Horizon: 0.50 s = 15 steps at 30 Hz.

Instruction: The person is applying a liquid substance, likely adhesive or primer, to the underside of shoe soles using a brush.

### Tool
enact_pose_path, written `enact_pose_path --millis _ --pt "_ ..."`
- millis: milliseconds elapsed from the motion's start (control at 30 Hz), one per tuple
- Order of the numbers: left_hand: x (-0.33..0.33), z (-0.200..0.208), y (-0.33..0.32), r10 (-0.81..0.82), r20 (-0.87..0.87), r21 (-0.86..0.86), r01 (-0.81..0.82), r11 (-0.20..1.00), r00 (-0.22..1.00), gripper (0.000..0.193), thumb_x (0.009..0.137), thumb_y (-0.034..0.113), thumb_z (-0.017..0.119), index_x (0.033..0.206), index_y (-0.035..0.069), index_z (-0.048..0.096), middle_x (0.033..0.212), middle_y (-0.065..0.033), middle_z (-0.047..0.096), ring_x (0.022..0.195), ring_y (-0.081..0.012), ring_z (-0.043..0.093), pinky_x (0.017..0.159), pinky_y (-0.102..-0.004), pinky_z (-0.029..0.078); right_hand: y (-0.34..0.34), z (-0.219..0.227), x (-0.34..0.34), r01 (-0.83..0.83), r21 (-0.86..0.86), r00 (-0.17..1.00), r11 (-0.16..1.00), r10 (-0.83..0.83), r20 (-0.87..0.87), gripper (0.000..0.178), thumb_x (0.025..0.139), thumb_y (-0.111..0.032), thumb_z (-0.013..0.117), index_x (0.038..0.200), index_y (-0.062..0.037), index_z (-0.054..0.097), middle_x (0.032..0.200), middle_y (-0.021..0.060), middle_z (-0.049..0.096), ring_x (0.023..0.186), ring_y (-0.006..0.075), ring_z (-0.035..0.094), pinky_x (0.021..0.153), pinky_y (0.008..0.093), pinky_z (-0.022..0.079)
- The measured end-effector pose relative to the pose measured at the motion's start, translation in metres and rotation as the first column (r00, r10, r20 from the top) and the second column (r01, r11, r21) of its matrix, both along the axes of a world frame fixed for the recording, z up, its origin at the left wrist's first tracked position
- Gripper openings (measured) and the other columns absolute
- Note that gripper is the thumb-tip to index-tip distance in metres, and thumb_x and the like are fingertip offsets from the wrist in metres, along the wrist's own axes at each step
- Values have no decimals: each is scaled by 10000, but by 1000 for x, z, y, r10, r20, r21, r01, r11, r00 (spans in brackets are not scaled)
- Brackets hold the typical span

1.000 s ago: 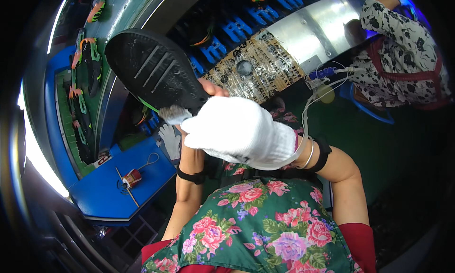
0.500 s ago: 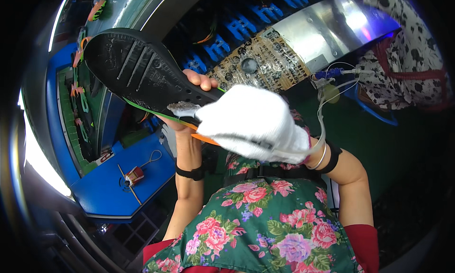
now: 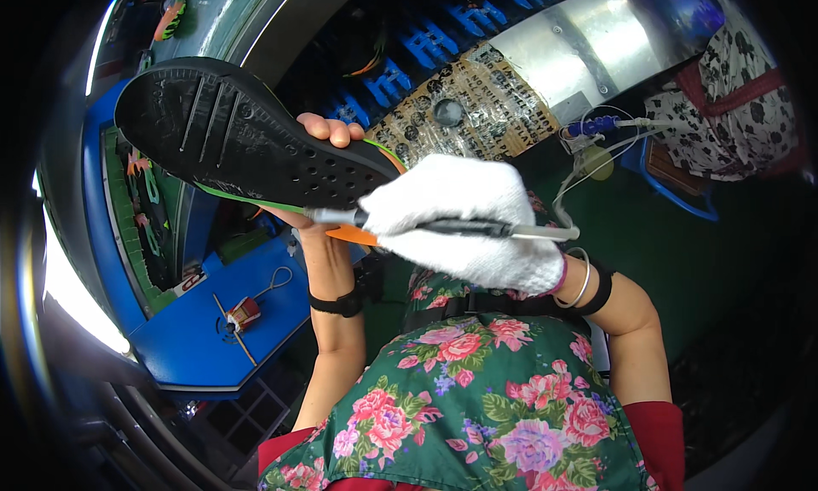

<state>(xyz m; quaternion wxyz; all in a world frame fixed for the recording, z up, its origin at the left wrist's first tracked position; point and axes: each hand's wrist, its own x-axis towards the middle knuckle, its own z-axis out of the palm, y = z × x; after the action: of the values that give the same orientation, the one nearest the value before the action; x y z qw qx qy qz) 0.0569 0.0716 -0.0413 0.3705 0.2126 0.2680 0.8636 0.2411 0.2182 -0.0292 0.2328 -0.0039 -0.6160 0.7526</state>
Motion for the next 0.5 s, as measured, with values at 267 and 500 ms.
enact_pose_path --millis 267,500 --pt "0 10 -8 -20 -88 -13 19 1000 996 1123 981 937 362 1201 -120 671 1033 -255 735 1050 -372 729 1055 -539 541 -9 5 9 -16 54 1000 998 17 -5 185 860 -45 909 1034 -75 858 1088 116 844 993 269 818 894 375 648" --pt "-14 15 -3 -12 -110 41 17 999 994 1003 1036 836 432 1230 -120 666 1145 -236 704 1074 -385 721 1060 -562 534 -1 12 -1 40 259 995 965 -14 -100 235 838 -26 906 1064 -69 857 1086 116 839 966 281 802 843 388 641"
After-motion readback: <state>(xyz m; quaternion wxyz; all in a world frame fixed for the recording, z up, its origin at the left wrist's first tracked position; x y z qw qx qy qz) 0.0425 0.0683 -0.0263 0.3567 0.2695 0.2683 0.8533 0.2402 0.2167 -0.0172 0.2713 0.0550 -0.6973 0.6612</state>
